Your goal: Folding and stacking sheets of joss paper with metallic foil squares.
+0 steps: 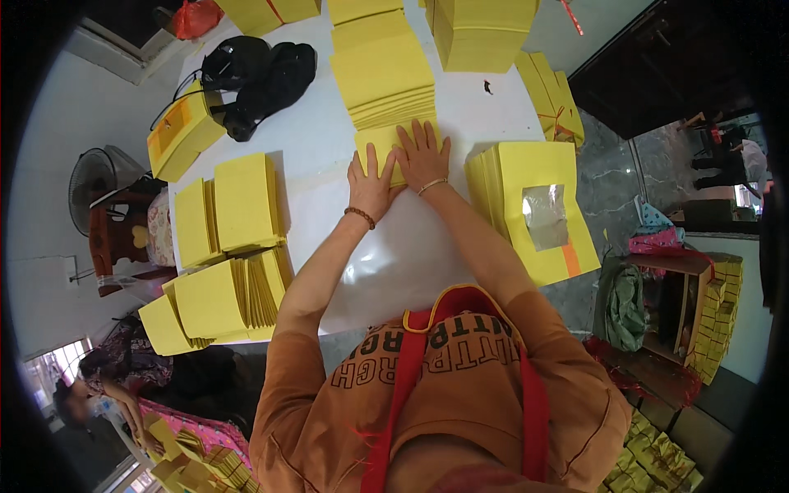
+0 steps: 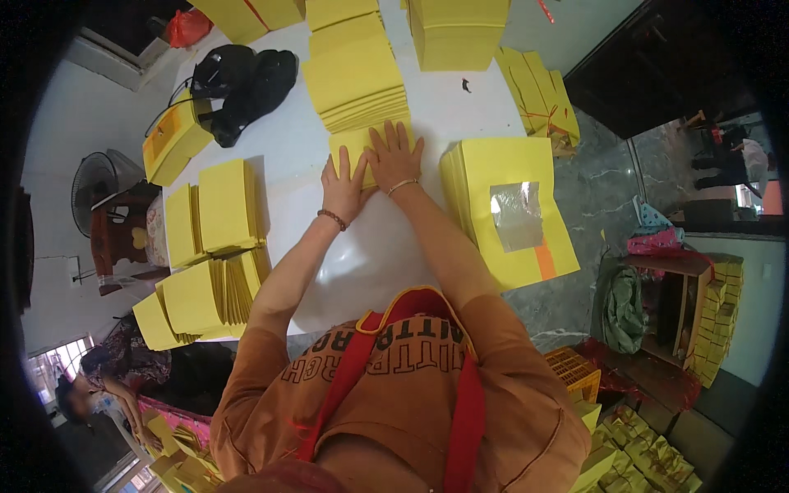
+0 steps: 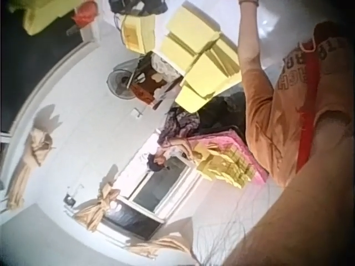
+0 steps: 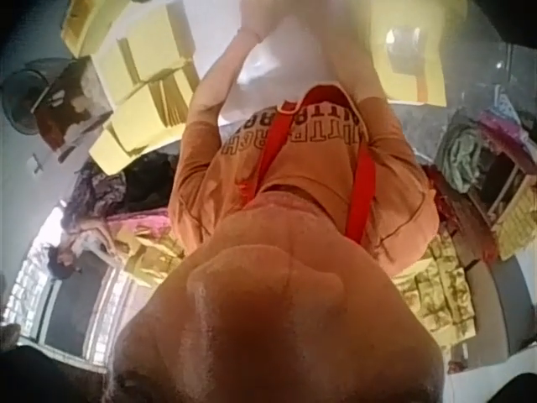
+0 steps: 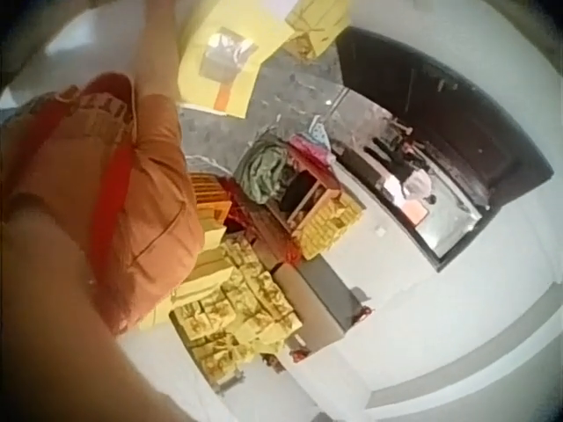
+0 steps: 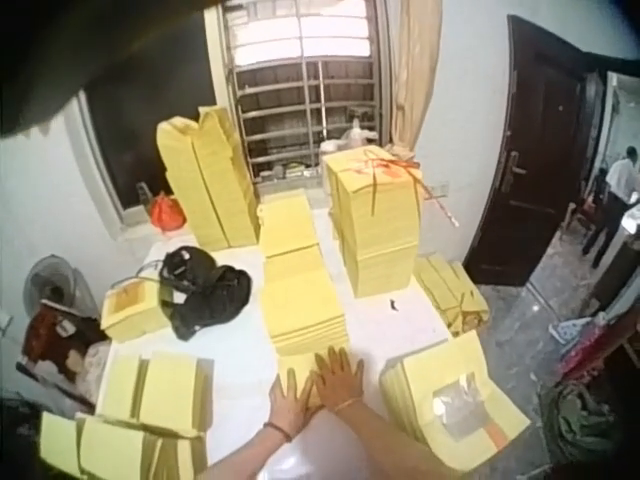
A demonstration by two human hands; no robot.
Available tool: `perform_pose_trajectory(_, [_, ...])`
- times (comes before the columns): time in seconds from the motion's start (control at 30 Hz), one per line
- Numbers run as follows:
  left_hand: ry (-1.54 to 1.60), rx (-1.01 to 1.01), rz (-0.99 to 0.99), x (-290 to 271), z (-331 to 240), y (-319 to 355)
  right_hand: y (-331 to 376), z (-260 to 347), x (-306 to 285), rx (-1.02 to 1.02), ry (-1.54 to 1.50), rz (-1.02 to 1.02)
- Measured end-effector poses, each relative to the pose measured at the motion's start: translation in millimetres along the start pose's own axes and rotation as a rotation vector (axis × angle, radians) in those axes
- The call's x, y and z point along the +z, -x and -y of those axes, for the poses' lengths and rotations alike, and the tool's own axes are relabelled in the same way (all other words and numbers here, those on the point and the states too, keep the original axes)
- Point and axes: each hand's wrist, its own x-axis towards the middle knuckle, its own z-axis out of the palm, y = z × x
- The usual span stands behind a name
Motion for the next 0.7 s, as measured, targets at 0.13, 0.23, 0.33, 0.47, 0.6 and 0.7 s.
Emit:
perform_pose_trajectory(0.13, [-0.018, -0.039, 0.120, -4, 2, 2, 1, 5, 3, 0.005, 0.032, 0.032])
perform_pose_trajectory(0.23, [0.007, -0.042, 0.096, -5, 2, 4, 2, 7, 1, 0.003, 0.033, 0.024])
perform_pose_trajectory(0.33, [0.002, -0.055, 0.108, -9, 2, 5, 1, 10, -2, 0.007, 0.028, 0.059])
perform_pose_trajectory(0.47, [-0.017, -0.041, 0.106, -7, -5, 0, -6, 3, -8, 0.041, 0.027, 0.116])
perform_pose_trajectory(0.6, [-0.098, -0.059, 0.181, -1, -10, -5, -11, 14, -44, 0.229, -0.258, 0.147])
perform_pose_trajectory(0.7, [-0.215, -0.078, 0.190, -4, 1, 6, 7, 39, -113, 0.178, -0.798, -0.010])
